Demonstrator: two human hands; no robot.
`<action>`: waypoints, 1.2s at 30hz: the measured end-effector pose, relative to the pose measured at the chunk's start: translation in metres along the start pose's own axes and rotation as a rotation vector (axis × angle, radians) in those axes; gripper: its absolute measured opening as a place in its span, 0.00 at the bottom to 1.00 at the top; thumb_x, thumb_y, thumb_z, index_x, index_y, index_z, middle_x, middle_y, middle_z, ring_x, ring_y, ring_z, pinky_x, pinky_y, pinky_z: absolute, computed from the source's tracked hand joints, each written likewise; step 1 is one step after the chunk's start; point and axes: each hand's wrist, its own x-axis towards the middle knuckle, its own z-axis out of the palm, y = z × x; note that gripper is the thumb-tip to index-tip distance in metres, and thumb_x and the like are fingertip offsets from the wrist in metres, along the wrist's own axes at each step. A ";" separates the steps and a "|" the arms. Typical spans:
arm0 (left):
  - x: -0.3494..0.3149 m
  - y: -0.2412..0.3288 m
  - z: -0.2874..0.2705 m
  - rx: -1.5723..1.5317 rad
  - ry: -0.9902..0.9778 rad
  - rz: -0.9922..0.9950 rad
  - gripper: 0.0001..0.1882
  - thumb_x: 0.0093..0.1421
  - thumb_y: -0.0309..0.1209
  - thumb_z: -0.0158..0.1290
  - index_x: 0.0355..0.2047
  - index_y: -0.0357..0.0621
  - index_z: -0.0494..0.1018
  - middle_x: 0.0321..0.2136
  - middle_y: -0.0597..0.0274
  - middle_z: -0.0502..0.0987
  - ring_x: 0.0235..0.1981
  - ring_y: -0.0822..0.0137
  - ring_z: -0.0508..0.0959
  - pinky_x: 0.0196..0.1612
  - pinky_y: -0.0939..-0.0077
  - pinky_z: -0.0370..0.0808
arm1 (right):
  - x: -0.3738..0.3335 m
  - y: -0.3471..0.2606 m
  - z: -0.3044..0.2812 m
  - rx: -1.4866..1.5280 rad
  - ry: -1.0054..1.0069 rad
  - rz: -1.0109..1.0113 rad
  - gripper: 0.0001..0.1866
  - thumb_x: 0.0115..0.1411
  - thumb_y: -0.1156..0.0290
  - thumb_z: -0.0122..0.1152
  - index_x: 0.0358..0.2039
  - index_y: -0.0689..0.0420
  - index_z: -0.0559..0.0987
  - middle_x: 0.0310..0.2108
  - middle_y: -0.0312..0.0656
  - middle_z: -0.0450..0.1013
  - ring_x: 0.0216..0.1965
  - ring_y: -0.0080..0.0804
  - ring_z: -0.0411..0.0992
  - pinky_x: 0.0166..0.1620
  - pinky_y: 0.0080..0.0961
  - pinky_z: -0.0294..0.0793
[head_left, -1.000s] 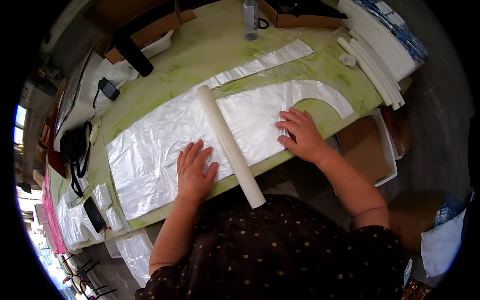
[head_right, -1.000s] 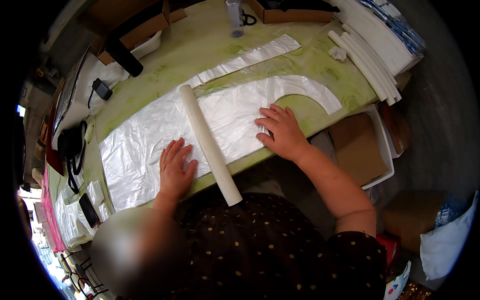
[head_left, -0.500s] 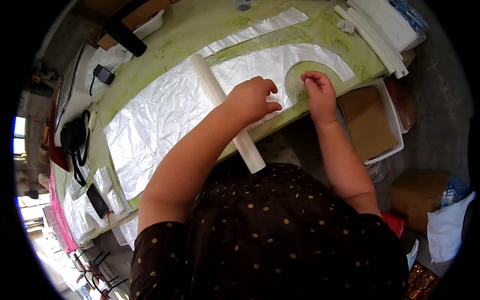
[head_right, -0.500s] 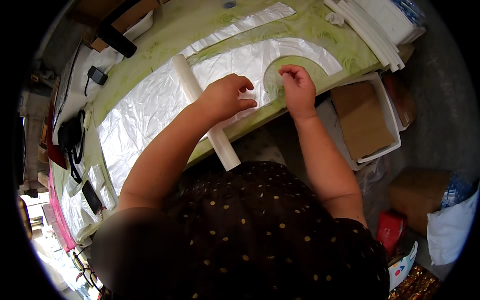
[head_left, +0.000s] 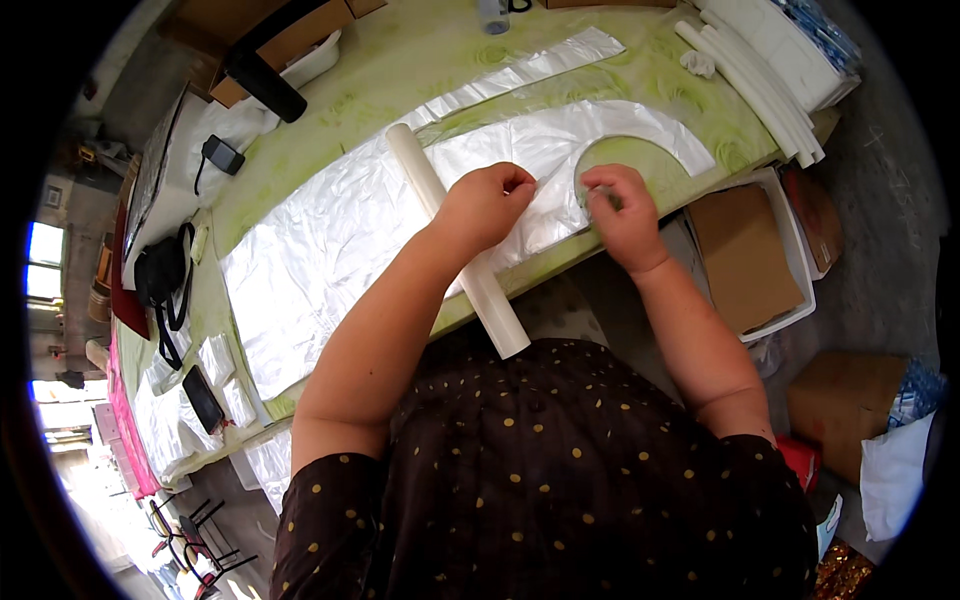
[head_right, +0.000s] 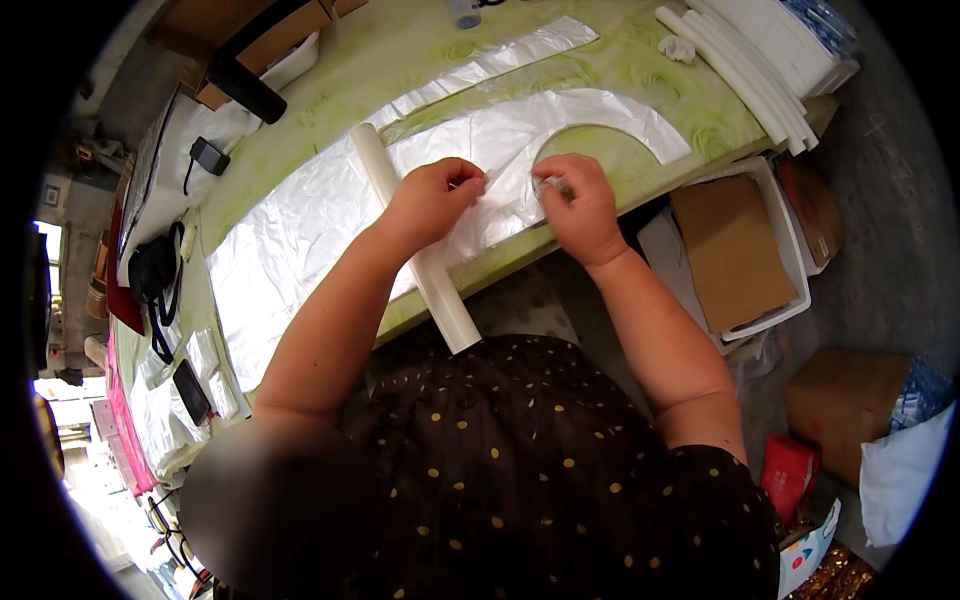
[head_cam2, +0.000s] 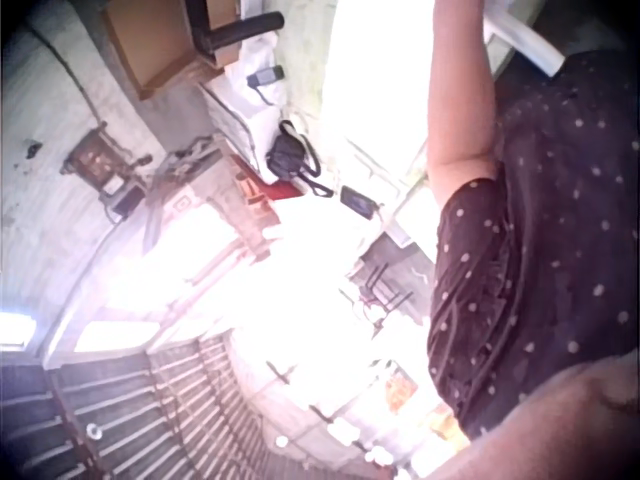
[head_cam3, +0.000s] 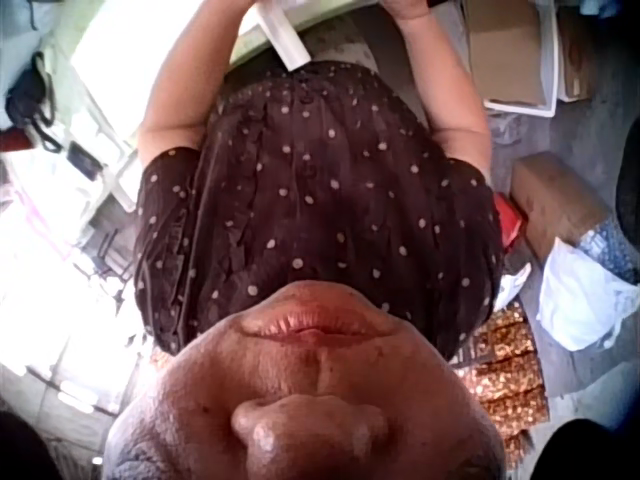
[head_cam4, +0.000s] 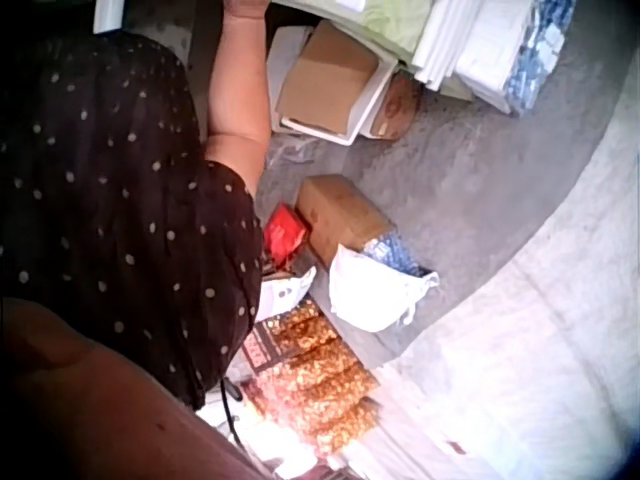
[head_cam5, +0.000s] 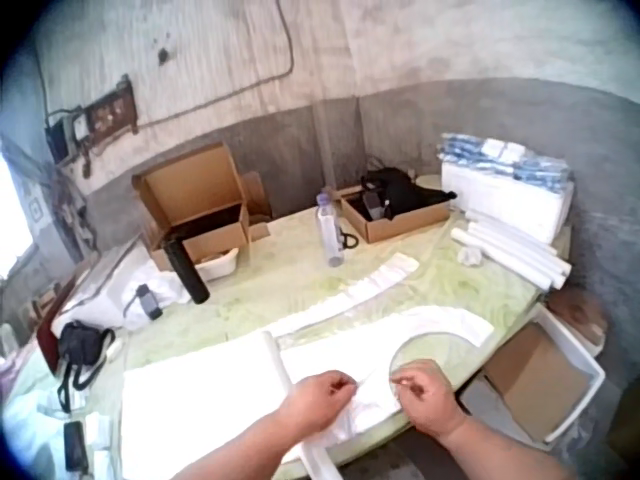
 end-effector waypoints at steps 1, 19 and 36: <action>-0.002 -0.001 0.000 -0.013 0.021 0.004 0.14 0.65 0.36 0.58 0.45 0.40 0.81 0.37 0.58 0.84 0.38 0.66 0.82 0.44 0.71 0.78 | 0.005 -0.006 0.001 -0.134 -0.074 -0.184 0.12 0.56 0.76 0.64 0.43 0.57 0.82 0.44 0.41 0.79 0.47 0.39 0.74 0.54 0.34 0.73; 0.052 0.037 0.013 -0.864 0.162 -0.193 0.14 0.65 0.39 0.61 0.48 0.50 0.75 0.39 0.71 0.75 0.41 0.75 0.73 0.45 0.69 0.75 | 0.053 0.016 0.019 -0.462 -0.196 -0.303 0.36 0.52 0.76 0.63 0.64 0.42 0.72 0.61 0.49 0.71 0.42 0.47 0.75 0.47 0.42 0.78; -0.141 -0.154 -0.137 -0.518 0.799 -0.497 0.27 0.63 0.31 0.61 0.62 0.47 0.69 0.34 0.73 0.75 0.33 0.80 0.71 0.35 0.82 0.69 | 0.066 0.053 -0.007 0.549 0.414 0.583 0.18 0.65 0.80 0.54 0.56 0.61 0.73 0.45 0.41 0.75 0.32 0.24 0.73 0.30 0.20 0.71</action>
